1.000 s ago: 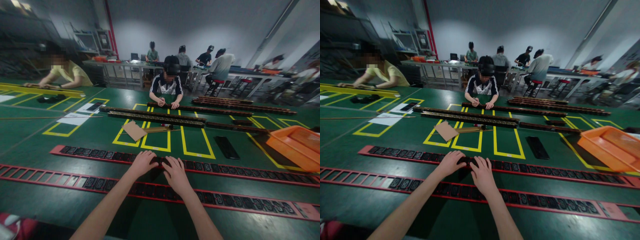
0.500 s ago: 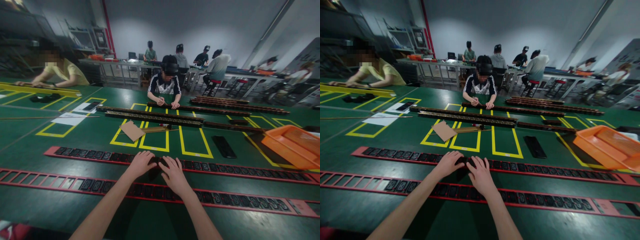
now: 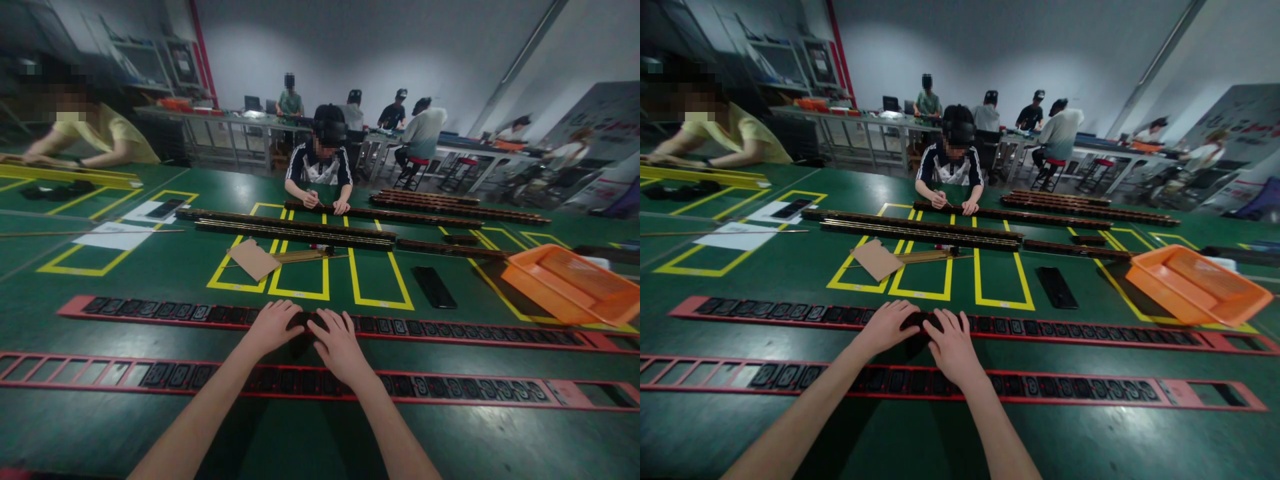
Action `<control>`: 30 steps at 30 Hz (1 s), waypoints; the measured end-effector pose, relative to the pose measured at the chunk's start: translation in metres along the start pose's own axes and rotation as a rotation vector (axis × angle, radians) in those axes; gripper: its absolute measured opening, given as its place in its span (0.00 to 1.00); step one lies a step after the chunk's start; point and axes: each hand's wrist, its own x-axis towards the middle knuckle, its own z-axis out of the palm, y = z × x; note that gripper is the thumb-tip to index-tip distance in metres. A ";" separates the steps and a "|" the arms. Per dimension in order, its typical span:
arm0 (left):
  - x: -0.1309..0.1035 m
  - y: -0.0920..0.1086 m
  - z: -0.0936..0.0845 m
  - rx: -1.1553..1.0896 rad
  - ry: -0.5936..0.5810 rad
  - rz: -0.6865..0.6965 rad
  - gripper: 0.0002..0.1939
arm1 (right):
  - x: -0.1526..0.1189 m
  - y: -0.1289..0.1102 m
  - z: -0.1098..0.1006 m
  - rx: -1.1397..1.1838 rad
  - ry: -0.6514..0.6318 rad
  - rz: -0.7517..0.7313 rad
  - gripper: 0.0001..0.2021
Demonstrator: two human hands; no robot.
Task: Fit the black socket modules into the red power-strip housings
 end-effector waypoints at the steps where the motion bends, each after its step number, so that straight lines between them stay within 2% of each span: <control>1: 0.000 0.000 0.000 0.000 -0.002 -0.003 0.16 | 0.000 0.000 0.000 -0.001 0.002 0.000 0.23; 6: 0.001 0.000 0.001 0.005 -0.006 -0.015 0.15 | 0.001 -0.001 -0.001 -0.010 0.008 -0.006 0.25; 30: 0.002 -0.001 0.002 -0.010 -0.020 -0.011 0.15 | 0.002 -0.003 -0.004 -0.007 -0.033 0.023 0.22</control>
